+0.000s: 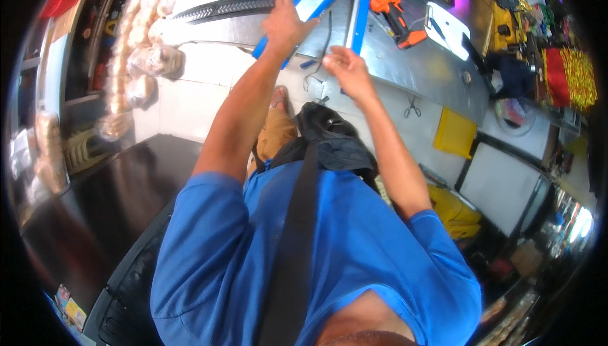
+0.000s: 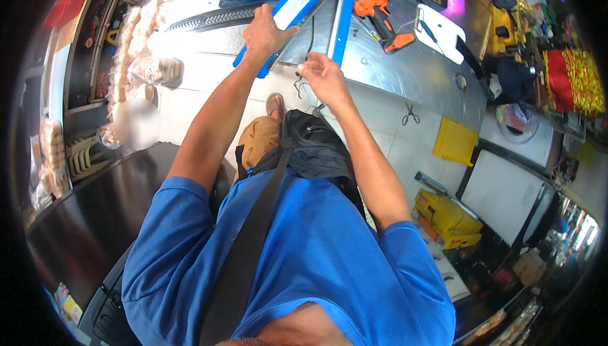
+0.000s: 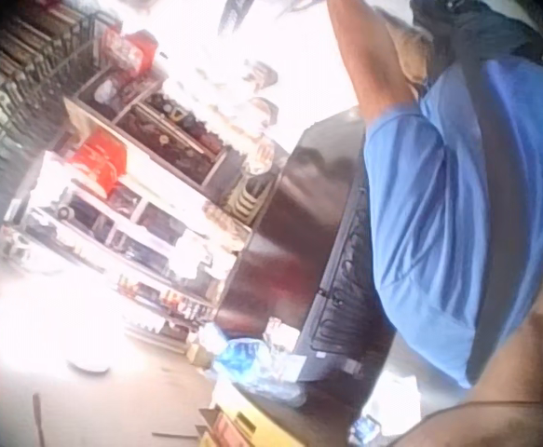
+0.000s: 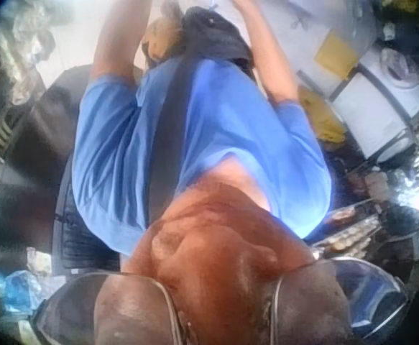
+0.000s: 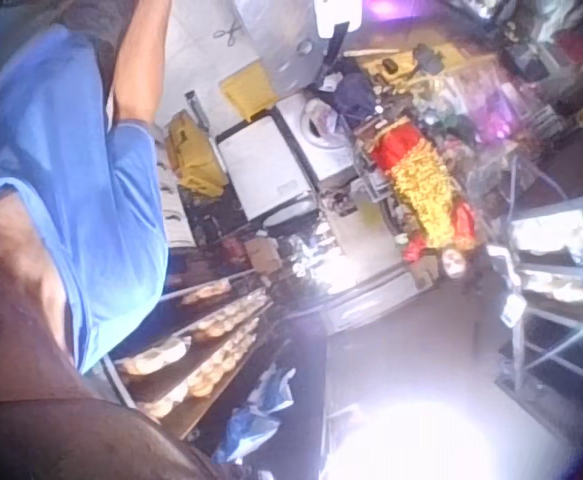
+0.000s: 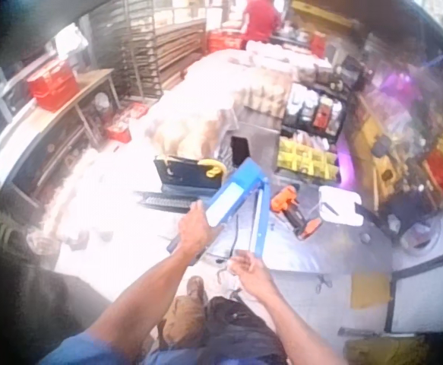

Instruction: The person uses a hammer and a blue plastic tool to secure a metal strip onto a white surface. They then move to a counter, attach a blue plastic cover to a light fixture, and use a power drill to fasten screws into the assembly.

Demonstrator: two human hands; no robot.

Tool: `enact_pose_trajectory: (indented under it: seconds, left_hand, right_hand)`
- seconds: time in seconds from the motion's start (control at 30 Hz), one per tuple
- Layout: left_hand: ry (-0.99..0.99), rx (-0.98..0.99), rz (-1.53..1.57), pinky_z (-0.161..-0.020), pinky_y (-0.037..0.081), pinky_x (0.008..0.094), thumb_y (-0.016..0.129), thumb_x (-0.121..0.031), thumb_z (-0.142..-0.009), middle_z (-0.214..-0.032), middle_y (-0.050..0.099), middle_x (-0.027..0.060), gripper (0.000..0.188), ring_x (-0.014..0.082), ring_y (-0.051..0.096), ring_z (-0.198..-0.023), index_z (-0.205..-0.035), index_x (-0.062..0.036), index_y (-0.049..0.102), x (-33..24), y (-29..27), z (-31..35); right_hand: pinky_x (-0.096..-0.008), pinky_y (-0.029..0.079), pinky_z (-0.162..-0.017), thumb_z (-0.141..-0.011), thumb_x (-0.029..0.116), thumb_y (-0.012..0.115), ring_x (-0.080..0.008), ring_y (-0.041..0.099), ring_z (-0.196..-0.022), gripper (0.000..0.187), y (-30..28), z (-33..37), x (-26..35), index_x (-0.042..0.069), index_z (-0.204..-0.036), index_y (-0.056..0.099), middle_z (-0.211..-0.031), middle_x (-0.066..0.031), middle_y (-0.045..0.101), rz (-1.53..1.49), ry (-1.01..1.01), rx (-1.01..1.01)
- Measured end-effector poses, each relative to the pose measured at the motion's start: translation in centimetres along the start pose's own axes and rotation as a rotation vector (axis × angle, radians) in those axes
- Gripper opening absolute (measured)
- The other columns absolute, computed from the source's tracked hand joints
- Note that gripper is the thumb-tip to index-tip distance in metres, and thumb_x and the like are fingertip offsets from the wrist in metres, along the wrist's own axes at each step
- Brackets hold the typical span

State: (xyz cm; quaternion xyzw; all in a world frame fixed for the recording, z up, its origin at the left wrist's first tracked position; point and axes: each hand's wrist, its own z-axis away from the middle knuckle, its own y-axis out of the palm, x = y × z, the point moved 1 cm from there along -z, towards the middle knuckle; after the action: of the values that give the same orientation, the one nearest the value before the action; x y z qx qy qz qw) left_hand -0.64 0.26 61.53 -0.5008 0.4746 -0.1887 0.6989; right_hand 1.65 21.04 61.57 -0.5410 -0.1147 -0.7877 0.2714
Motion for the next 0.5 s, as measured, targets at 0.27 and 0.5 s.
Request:
enact_pose_trajectory:
  seconds: [0.27, 0.5]
  left_hand:
    - [0.073, -0.031, 0.089, -0.09, 0.052, 0.0481, 0.09, -0.033, -0.067, -0.116, 0.059, 0.0169, 0.075, 0.0363, 0.062, -0.111, -0.12, -0.0016, 0.048, -1.2, -0.5, -0.4]
    - [0.067, 0.083, 0.123, -0.088, 0.049, 0.0464, 0.089, -0.03, -0.069, -0.116, 0.055, 0.0152, 0.069, 0.0336, 0.061, -0.111, -0.118, -0.0022, 0.049, -0.7, -0.4, -0.9]
  right_hand:
    - [-0.0464, 0.038, -0.113, -0.074, 0.006, 0.078, -0.0366, 0.045, -0.135, 0.07, -2.2, -12.3, 8.0, 0.01, -0.139, 0.053, -0.143, -0.0149, 0.052, 0.913, -0.711, 0.013]
    - [-0.0518, 0.024, -0.123, -0.064, 0.009, 0.087, -0.0312, 0.04, -0.142, 0.09, -3.5, -20.0, 11.2, 0.019, -0.146, 0.05, -0.147, -0.0058, 0.052, 1.469, -0.853, 0.404]
